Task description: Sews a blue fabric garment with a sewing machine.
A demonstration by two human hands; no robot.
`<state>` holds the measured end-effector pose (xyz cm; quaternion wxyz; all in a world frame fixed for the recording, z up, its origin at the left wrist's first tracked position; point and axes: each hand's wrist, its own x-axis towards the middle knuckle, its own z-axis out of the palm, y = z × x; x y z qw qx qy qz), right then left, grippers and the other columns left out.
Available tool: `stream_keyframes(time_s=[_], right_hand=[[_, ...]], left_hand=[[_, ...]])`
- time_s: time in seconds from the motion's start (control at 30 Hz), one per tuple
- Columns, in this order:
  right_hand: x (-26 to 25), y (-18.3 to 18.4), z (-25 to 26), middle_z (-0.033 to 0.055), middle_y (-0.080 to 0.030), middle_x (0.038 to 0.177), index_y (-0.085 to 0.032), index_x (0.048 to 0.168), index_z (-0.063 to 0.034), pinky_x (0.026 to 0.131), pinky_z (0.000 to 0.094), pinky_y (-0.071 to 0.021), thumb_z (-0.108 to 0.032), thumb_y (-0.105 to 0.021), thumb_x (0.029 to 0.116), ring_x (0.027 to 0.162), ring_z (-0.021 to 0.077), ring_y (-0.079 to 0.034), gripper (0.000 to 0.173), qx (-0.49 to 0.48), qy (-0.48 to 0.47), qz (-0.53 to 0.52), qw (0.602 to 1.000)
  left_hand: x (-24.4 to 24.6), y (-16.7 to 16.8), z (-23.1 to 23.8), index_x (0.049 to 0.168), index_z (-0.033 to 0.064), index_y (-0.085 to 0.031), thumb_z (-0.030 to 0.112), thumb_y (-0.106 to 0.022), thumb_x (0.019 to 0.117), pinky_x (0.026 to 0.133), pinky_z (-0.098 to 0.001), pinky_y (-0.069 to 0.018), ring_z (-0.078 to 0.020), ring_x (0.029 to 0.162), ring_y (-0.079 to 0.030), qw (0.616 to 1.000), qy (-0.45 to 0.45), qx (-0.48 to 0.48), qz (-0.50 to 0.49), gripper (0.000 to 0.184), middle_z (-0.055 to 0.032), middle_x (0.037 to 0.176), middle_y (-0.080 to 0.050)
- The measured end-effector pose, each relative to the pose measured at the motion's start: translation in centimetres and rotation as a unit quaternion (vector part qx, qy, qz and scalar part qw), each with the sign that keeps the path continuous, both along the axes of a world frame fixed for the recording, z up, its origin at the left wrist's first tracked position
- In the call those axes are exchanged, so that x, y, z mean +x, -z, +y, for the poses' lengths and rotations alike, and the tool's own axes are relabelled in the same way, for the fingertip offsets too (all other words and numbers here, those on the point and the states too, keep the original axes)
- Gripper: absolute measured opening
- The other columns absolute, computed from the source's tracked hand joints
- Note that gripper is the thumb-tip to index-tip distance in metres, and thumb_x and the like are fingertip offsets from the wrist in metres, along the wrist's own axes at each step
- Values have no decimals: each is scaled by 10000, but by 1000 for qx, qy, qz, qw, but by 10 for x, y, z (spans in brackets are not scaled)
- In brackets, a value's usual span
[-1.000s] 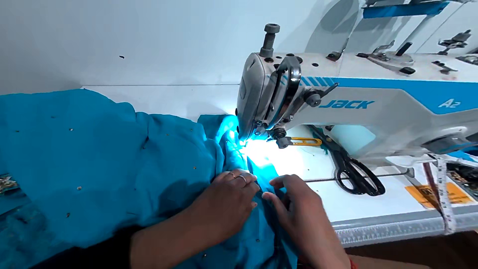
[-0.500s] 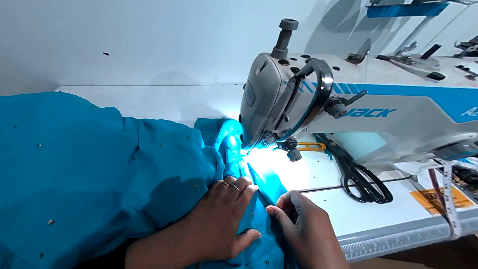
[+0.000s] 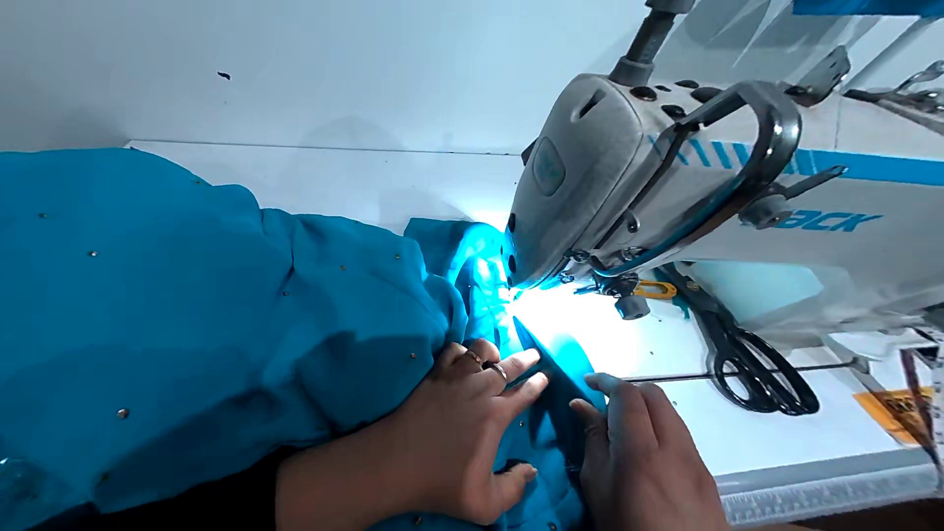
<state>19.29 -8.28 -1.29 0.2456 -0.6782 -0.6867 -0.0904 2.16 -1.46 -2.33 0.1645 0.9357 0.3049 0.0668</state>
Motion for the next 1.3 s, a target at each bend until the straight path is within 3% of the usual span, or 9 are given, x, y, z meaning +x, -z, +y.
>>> stream_keyframes(time_s=[0.17,0.4,0.5,0.67,0.8,0.97,1.03,1.13,1.3], right_hand=[[-11,14,-4,160,-637,776,-760,967,43,590,309,-539,-4,-647,894,688,275,-652,142,51,-38,-73,995],[-2,30,-7,143,-629,781,-768,996,30,594,287,-533,13,-650,882,694,252,-641,165,36,-55,-50,997],[-2,32,-8,130,-629,775,-759,1015,42,606,277,-527,12,-634,896,688,241,-629,175,44,-65,-45,996],[-3,31,-8,119,-641,777,-765,1022,28,618,281,-525,14,-614,903,696,239,-631,193,38,-72,-48,995],[-3,30,-12,113,-650,793,-771,1074,8,599,303,-486,7,-602,910,704,240,-619,236,18,-68,-79,994],[20,4,-23,142,-692,821,-745,1141,9,661,395,-531,-52,-613,950,746,296,-662,241,-89,-153,67,982],[42,-12,-23,160,-703,824,-717,1120,49,678,366,-556,-110,-606,992,735,258,-667,232,-95,-155,142,973],[66,-15,-8,152,-700,856,-683,1104,72,637,298,-555,-136,-586,1014,720,181,-661,246,-61,-92,153,982],[41,19,16,56,-668,762,-645,1212,4,557,422,-559,-248,-573,992,639,229,-669,342,-120,-52,112,985]], left_hand=[[-2,-3,-1,1479,158,-547,535,-572,908,1018,-588,-359,-384,1371,-456,1000,12,-7,12,685,-109,1585,-455],[-14,4,6,1522,277,-494,560,-522,934,1002,-558,-380,-354,1336,-474,998,36,40,12,652,-68,1589,-444],[-14,3,7,1528,239,-492,552,-502,944,983,-568,-390,-362,1317,-492,996,58,61,25,663,-71,1586,-451],[-12,7,7,1346,148,-627,523,-632,823,929,-471,-479,-257,1227,-602,994,17,101,-48,643,-12,1386,-643],[-12,13,9,1548,193,-454,554,-552,865,967,-482,-424,-251,1287,-528,993,32,107,-32,778,14,1554,-497],[-14,14,8,1503,321,-517,539,-512,907,961,-504,-422,-281,1303,-528,993,44,107,-29,635,-7,1578,-476],[-14,14,9,1492,348,-529,524,-503,920,957,-504,-413,-287,1288,-532,993,49,107,-32,599,-25,1574,-480],[-15,15,9,1492,369,-521,538,-465,941,968,-495,-411,-273,1301,-529,992,49,114,-31,579,-18,1574,-481],[-15,15,10,1484,379,-526,543,-451,949,972,-516,-407,-277,1302,-526,992,52,114,-34,565,-3,1587,-464]])
